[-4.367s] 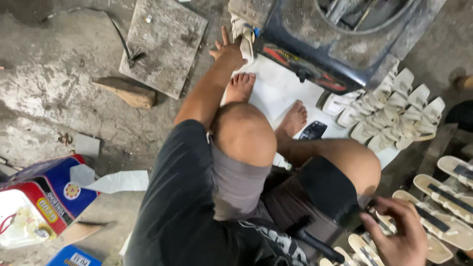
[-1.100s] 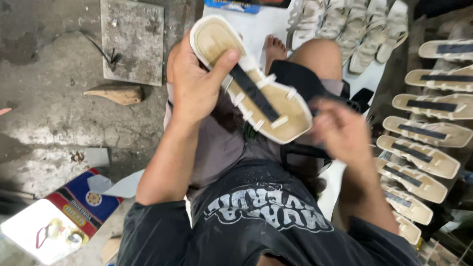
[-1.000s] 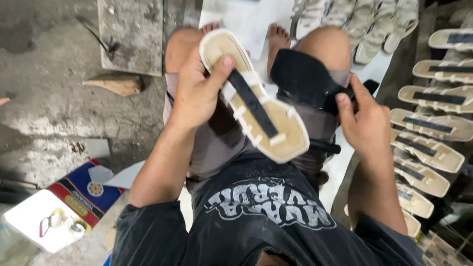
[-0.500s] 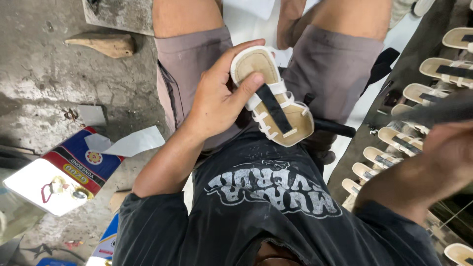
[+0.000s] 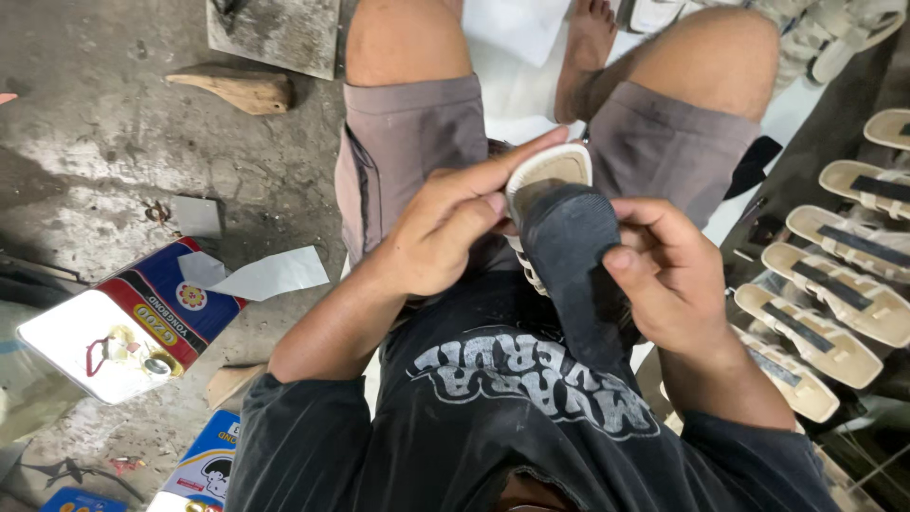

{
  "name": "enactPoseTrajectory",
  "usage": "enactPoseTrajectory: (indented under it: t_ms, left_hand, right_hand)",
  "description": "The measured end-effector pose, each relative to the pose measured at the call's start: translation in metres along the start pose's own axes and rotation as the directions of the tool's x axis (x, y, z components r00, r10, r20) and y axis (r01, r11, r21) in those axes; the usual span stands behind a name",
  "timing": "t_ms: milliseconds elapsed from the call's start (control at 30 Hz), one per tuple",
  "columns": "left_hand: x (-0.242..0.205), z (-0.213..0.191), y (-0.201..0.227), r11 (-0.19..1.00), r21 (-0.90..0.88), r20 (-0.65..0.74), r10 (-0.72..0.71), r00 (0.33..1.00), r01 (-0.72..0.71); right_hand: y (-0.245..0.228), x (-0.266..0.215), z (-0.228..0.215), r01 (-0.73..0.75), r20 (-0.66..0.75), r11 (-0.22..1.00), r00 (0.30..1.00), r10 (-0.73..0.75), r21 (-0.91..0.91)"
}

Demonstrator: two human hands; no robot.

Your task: The person sits on the floor and assembles white plastic slippers by attaching black rubber soles. They use a handheld tool to press the sole onto the slipper base, repeating the process for multiple units.

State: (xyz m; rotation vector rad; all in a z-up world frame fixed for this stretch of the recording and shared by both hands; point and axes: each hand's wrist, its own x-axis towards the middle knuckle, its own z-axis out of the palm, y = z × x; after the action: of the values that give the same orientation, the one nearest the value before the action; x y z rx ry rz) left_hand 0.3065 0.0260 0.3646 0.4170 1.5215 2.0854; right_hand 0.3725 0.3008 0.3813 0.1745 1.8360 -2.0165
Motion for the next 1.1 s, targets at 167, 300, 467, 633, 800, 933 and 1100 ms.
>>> enactPoseTrajectory:
  t_ms: [167,300,467,633,800,933,1100]
  left_hand:
    - [0.000,0.004,0.006,0.999,0.003,0.009,-0.032,0.999,0.032]
    - [-0.001,0.005,0.010,0.998,0.044,0.017,0.044,0.999,-0.045]
    - [0.000,0.007,0.013,0.996,0.088,0.003,0.030,1.000,-0.030]
    - [0.000,0.008,0.017,0.995,0.091,0.004,0.039,0.999,-0.039]
    - [0.002,0.021,0.024,0.995,0.103,-0.094,0.019,0.995,-0.010]
    - [0.003,0.032,0.024,0.986,0.149,-0.220,-0.042,0.975,0.076]
    - [0.003,0.033,0.023,0.982,0.150,-0.252,-0.073,0.965,0.113]
  right_hand:
    - [-0.007,0.013,0.013,0.100,-0.003,0.994,0.995,-0.100,-0.050]
    - [-0.010,0.015,0.017,0.105,-0.021,0.990,0.994,-0.108,-0.098]
    - [-0.015,0.019,0.017,0.079,-0.037,0.991,0.996,-0.083,-0.110]
    - [-0.019,0.017,0.020,0.060,-0.040,0.992,0.997,-0.064,-0.112]
    - [-0.023,0.016,0.020,0.008,-0.044,0.985,0.999,-0.016,-0.173]
    - [-0.025,0.018,0.022,0.006,-0.003,0.987,1.000,-0.007,-0.158]
    - [-0.025,0.022,0.024,0.045,0.002,0.991,0.999,-0.045,-0.125]
